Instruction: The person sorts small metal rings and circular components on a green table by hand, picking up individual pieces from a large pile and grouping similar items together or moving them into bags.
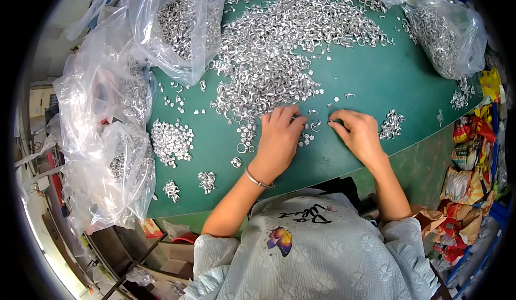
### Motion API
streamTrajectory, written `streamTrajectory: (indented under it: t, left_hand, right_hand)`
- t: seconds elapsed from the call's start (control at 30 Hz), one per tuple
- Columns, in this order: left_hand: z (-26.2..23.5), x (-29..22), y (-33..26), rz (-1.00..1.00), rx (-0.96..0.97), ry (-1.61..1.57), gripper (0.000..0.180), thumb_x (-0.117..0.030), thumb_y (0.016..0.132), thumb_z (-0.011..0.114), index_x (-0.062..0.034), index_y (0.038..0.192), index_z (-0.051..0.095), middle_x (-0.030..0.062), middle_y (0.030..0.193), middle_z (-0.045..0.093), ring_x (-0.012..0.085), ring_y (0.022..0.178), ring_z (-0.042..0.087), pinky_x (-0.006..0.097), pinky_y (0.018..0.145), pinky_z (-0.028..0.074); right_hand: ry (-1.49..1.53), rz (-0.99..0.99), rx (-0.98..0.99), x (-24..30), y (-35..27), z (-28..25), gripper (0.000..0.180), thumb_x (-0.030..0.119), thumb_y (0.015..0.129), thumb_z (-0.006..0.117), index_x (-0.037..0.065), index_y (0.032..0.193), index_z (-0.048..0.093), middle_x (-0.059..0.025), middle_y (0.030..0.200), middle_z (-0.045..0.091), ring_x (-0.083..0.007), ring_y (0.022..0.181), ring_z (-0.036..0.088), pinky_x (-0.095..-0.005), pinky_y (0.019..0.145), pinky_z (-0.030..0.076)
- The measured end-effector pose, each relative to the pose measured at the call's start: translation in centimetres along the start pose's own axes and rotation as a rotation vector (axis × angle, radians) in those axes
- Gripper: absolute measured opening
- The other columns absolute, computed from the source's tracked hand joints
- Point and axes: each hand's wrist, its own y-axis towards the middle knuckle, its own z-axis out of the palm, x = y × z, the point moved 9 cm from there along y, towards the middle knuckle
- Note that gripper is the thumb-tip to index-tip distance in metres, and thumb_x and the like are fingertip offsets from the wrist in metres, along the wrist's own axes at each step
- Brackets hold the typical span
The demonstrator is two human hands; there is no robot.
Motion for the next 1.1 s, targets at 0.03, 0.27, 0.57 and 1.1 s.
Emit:
streamTrajectory:
  t: [0.03, 0.27, 0.57, 1.1]
  left_hand:
    - [-0.5, 0.0, -0.1, -0.011, -0.024, -0.003, 0.030, -0.003, 0.076, 0.064, -0.0080, 0.105, 0.060, 0.0066, 0.104, 0.054, 0.0236, 0.097, 0.051, 0.037, 0.079, 0.035]
    - [-0.9, 0.0, -0.3, -0.027, 0.035, 0.010, 0.021, 0.000, 0.075, 0.063, -0.0065, 0.094, 0.059, 0.0057, 0.101, 0.054, 0.0252, 0.091, 0.050, 0.035, 0.075, 0.035]
    - [-1.9, -1.8, 1.7, -0.006, -0.064, 0.026, 0.029, 0.001, 0.076, 0.060, -0.0026, 0.104, 0.058, 0.0099, 0.116, 0.052, 0.0281, 0.104, 0.049, 0.040, 0.088, 0.038]
    - [-2.0, 2.8, 1.7, -0.069, -0.052, 0.375, 0.052, 0.000, 0.075, 0.055, -0.0073, 0.126, 0.049, 0.0106, 0.136, 0.041, 0.0376, 0.120, 0.039, 0.055, 0.100, 0.031]
  right_hand:
    - [0.042, 0.059, 0.036, -0.4, -0.1, -0.2, 0.014, 0.014, 0.076, 0.071, 0.009, 0.087, 0.064, -0.0096, 0.067, 0.061, -0.0240, 0.052, 0.057, -0.0365, 0.049, 0.043]
    - [0.057, 0.193, -0.012, -1.2, -0.1, -1.5, 0.015, 0.010, 0.076, 0.070, 0.007, 0.090, 0.064, -0.0098, 0.056, 0.051, -0.0221, 0.044, 0.045, -0.0329, 0.046, 0.036]
    - [-0.132, -0.104, -0.173, 2.1, 3.3, 0.2, 0.025, 0.016, 0.083, 0.063, 0.013, 0.108, 0.063, -0.0123, 0.068, 0.062, -0.0326, 0.059, 0.060, -0.0423, 0.051, 0.045]
    - [-0.190, -0.160, 0.000, 2.0, 3.1, 0.9, 0.026, 0.020, 0.081, 0.065, 0.013, 0.106, 0.063, -0.0108, 0.078, 0.066, -0.0314, 0.066, 0.062, -0.0400, 0.055, 0.047]
